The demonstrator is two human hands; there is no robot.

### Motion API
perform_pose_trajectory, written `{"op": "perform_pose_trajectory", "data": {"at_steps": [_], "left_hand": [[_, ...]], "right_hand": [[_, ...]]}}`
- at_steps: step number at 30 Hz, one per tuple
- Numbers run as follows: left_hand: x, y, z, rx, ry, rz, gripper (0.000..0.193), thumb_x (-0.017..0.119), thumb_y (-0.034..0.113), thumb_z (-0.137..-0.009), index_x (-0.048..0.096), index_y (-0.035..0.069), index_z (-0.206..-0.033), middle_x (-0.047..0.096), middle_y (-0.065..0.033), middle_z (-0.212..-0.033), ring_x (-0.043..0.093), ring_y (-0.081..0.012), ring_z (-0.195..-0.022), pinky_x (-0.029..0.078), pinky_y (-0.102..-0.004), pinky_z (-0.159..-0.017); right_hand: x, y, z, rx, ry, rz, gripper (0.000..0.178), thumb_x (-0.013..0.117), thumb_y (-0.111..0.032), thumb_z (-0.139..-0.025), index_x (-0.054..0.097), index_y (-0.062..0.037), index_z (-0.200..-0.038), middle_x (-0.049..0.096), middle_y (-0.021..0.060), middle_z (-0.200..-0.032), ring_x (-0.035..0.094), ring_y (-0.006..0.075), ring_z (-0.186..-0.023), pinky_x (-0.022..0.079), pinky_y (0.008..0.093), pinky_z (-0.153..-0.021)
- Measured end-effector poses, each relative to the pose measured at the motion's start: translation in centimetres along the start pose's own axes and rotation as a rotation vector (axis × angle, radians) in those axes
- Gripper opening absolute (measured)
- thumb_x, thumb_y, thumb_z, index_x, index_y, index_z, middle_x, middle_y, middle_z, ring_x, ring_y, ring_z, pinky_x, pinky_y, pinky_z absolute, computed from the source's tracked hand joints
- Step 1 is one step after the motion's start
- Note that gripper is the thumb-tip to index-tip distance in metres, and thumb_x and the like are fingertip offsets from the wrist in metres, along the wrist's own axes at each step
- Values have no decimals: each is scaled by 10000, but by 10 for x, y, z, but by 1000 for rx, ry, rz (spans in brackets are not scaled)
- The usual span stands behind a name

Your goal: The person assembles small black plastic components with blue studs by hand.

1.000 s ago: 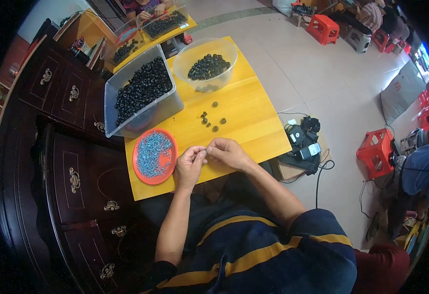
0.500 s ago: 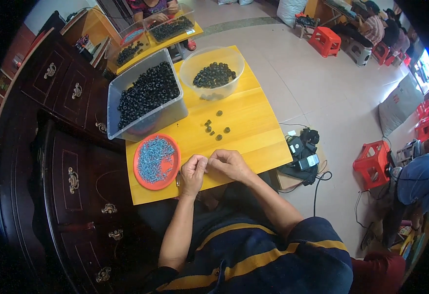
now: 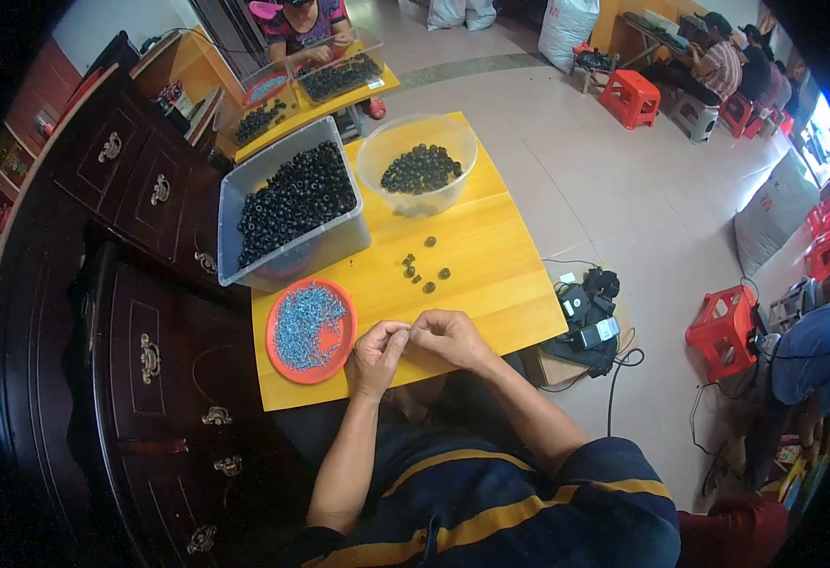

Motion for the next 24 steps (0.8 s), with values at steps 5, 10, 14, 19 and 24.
{"op": "perform_pose_trajectory", "data": {"at_steps": [5,10,14,19,24], "left_hand": [[-2,-5,1,-69,-22,59,99,635,93,-942,677,7,-967,645,16,-774,581,-50,-677,478,-209,-635],[-2,-4,0,-76,42,132,107,617,101,-957,657,5,-981,634,0,-793,585,-63,-662,486,-214,-632],[-3,-8,-2,-80,69,163,119,602,114,-971,636,2,-992,619,-11,-811,577,-65,-657,487,-212,-632],[-1,-10,-2,-107,115,231,127,597,126,-978,631,5,-995,613,-4,-809,578,-62,-659,484,-201,-631],[-1,-8,-3,-116,110,178,128,599,132,-977,631,9,-994,611,-2,-804,576,-59,-654,483,-202,-624]], "right_hand": [[0,-2,0,12,-26,-13,196,653,-229,-943,681,-42,-893,601,-45,-731,532,41,-669,447,220,-596],[0,3,-2,27,9,-81,218,644,-239,-956,676,-27,-920,608,-41,-748,539,43,-678,453,219,-599],[-2,-1,-5,65,-15,-108,212,647,-229,-953,669,-25,-902,601,-50,-743,538,48,-670,455,225,-596],[-19,-34,-17,-143,169,223,175,670,-196,-917,663,-23,-889,624,17,-728,573,90,-643,477,262,-603],[-43,-54,-53,-353,375,638,96,695,-140,-812,692,-62,-868,670,128,-796,659,311,-712,527,398,-660]]}}
Point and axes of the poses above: each hand's wrist, its own z-axis away from the middle knuckle, its own x-axis out of the palm, y = z × x, the point moved 1 cm from there along -z, towards the middle knuckle
